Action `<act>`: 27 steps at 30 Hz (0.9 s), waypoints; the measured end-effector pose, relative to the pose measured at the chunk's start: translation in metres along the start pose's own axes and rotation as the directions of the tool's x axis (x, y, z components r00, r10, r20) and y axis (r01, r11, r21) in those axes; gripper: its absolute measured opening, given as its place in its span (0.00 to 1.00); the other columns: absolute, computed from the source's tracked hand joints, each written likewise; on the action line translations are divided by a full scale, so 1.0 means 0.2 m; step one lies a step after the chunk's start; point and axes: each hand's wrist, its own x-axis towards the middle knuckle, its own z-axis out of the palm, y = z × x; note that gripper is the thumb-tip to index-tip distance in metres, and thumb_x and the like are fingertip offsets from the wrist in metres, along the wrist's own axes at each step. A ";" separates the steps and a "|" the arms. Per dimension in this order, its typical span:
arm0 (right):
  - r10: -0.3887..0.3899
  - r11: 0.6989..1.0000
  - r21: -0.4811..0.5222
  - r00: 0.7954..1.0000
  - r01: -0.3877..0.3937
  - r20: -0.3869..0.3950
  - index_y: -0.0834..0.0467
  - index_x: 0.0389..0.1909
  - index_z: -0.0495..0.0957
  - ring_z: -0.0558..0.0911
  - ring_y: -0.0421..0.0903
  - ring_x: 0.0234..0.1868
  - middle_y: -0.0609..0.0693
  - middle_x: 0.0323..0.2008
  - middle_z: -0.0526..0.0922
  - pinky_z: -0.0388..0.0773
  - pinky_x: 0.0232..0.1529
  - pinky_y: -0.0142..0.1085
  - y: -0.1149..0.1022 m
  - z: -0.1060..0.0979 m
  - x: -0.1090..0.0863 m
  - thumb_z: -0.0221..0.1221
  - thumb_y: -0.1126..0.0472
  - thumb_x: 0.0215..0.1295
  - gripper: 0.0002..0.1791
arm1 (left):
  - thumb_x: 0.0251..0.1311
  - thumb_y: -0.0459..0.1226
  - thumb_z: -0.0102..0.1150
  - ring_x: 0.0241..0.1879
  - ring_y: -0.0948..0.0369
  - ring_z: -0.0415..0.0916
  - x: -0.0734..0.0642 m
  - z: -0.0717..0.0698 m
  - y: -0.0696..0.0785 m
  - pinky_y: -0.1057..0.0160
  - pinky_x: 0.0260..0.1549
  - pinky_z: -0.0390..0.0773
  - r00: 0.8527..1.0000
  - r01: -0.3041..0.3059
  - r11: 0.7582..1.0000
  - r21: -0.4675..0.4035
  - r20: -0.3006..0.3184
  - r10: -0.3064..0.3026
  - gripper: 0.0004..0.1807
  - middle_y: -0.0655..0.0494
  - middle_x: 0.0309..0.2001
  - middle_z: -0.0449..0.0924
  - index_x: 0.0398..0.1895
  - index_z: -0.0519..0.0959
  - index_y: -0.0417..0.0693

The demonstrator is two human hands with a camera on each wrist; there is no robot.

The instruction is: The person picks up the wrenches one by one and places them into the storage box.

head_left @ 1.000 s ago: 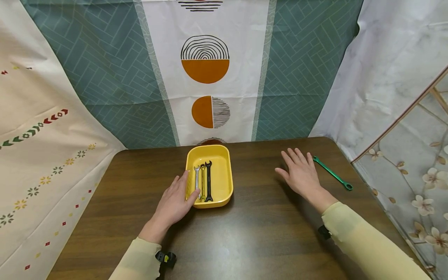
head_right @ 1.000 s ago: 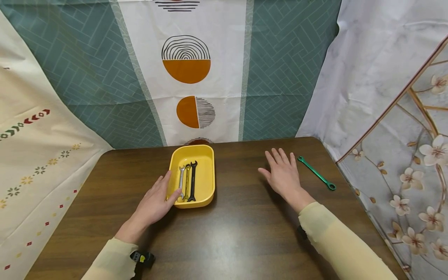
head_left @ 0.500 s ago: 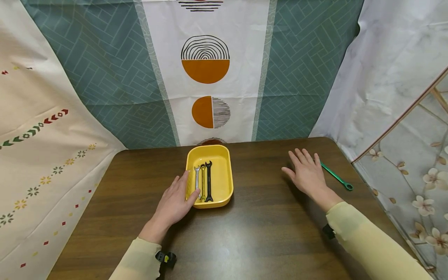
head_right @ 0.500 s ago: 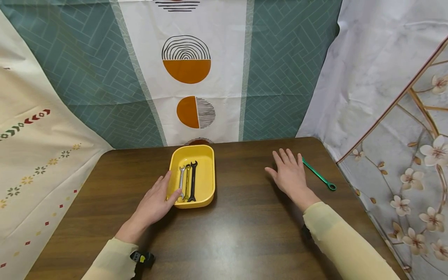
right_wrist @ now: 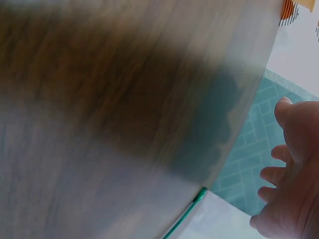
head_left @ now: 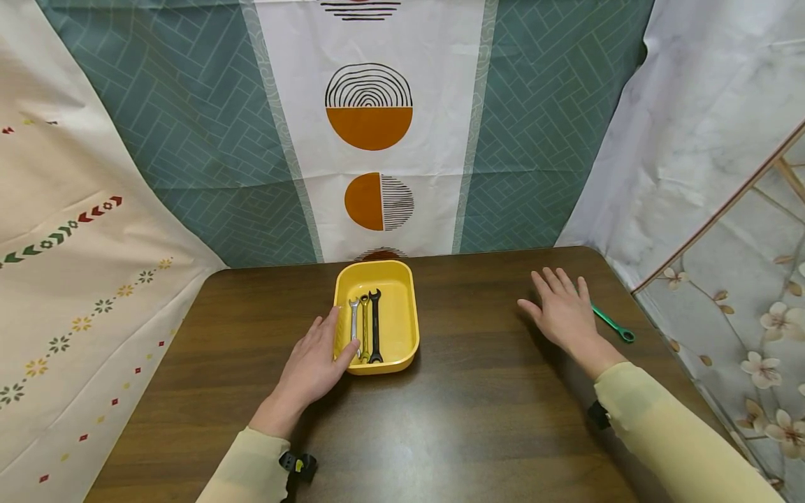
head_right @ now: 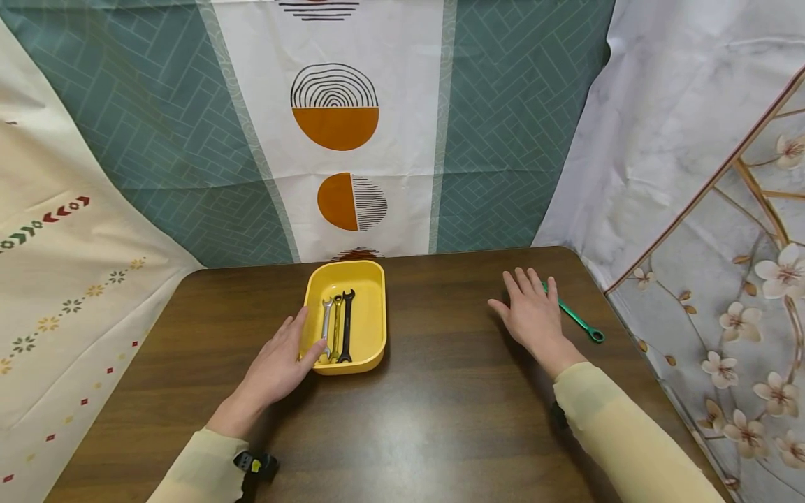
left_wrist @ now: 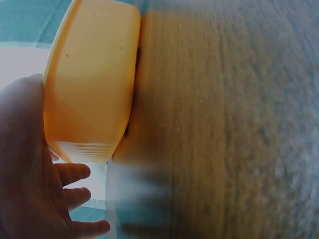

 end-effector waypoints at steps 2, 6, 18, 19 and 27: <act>0.005 1.000 0.000 1.000 -0.005 0.001 0.65 0.85 0.61 0.51 0.70 0.86 0.71 0.83 0.59 0.37 0.81 0.72 0.01 0.00 0.00 0.55 0.41 0.86 0.42 | 0.82 0.61 0.51 0.87 0.37 0.46 0.00 0.00 0.00 0.27 0.78 0.55 1.000 0.000 1.000 0.000 -0.001 0.000 0.51 0.39 0.88 0.52 0.92 0.45 0.43; 0.016 1.000 -0.004 1.000 -0.016 0.009 0.66 0.85 0.60 0.51 0.70 0.86 0.72 0.83 0.58 0.37 0.81 0.72 0.03 0.00 0.00 0.54 0.40 0.87 0.42 | 0.82 0.62 0.51 0.87 0.37 0.47 0.00 0.00 0.00 0.27 0.78 0.55 1.000 -0.002 1.000 -0.001 -0.003 0.002 0.51 0.39 0.88 0.52 0.92 0.45 0.43; 0.050 0.999 -0.004 0.997 -0.050 0.054 0.66 0.86 0.58 0.50 0.71 0.86 0.72 0.84 0.56 0.35 0.81 0.72 0.11 0.01 0.00 0.50 0.37 0.87 0.44 | 0.82 0.61 0.52 0.87 0.38 0.46 0.00 0.00 -0.01 0.28 0.78 0.55 1.000 -0.007 1.000 -0.007 -0.014 0.007 0.51 0.40 0.88 0.52 0.92 0.45 0.44; 0.052 0.999 -0.006 0.997 -0.052 0.056 0.66 0.86 0.58 0.50 0.72 0.86 0.72 0.84 0.56 0.35 0.81 0.72 0.12 0.01 0.00 0.50 0.36 0.87 0.44 | 0.82 0.61 0.52 0.87 0.38 0.46 0.00 0.00 -0.01 0.28 0.78 0.56 1.000 -0.008 1.000 -0.008 -0.015 0.008 0.51 0.40 0.88 0.52 0.92 0.45 0.44; 0.069 0.998 -0.011 0.996 -0.069 0.058 0.66 0.86 0.59 0.51 0.73 0.85 0.73 0.83 0.57 0.34 0.81 0.73 0.17 0.02 0.00 0.49 0.35 0.87 0.45 | 0.81 0.63 0.50 0.87 0.37 0.47 0.00 0.00 -0.01 0.29 0.79 0.56 1.000 -0.014 1.000 -0.003 -0.016 0.014 0.52 0.40 0.88 0.52 0.92 0.45 0.44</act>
